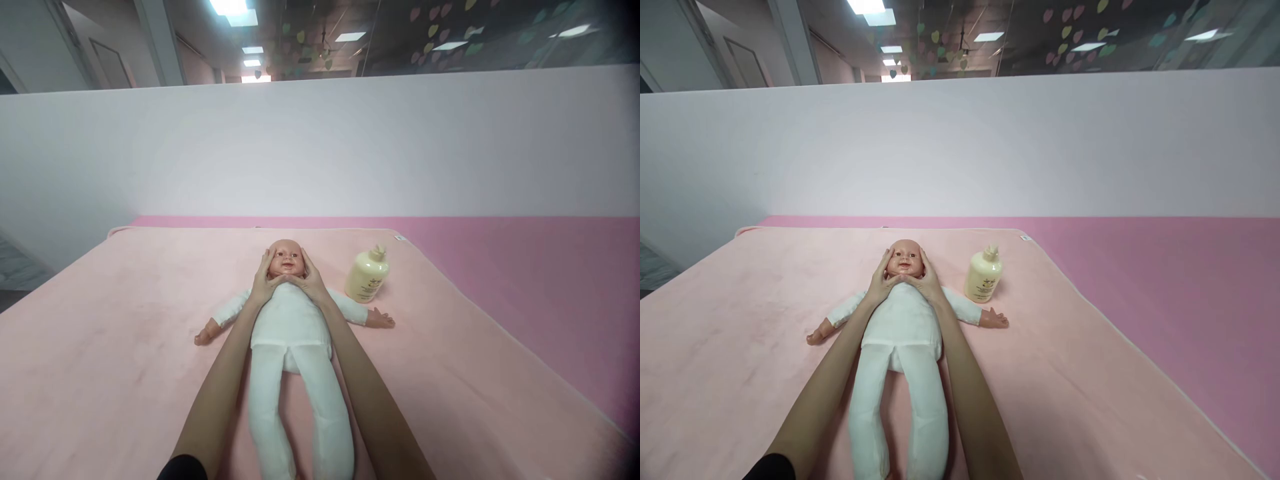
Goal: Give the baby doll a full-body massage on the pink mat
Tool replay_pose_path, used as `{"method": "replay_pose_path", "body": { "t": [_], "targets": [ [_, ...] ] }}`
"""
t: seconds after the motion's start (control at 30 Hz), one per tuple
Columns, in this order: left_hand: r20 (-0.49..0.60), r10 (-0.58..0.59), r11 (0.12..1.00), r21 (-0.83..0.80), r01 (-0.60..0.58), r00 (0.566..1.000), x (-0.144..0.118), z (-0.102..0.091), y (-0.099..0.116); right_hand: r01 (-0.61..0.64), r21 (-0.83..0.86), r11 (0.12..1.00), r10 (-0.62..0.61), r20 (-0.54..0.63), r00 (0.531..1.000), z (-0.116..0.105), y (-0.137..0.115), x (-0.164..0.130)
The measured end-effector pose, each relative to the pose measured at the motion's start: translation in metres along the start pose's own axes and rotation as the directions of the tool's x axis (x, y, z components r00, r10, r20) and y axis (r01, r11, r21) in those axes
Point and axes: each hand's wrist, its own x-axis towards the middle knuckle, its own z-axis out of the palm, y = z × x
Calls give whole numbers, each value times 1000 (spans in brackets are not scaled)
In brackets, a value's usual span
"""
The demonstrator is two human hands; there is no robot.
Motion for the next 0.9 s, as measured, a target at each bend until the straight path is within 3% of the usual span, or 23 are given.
{"method": "replay_pose_path", "body": {
  "t": [0.43, 0.67, 0.9],
  "targets": [
    [-3, -25, 998, 66, 25, 1000, -3, -2, 20, 49, -11, 999, -49, -56, 997, -5, 4, 2],
    [-85, 46, 997, 63, -41, 995, 0, 1, 14, 96, -127, 987, -104, -63, 993, -8, 8, 4],
    [-102, 18, 1000, 11, -17, 995, 0, 5, 10, 70, -46, 996, -76, -144, 987, -4, 1, 0]
  ]
}}
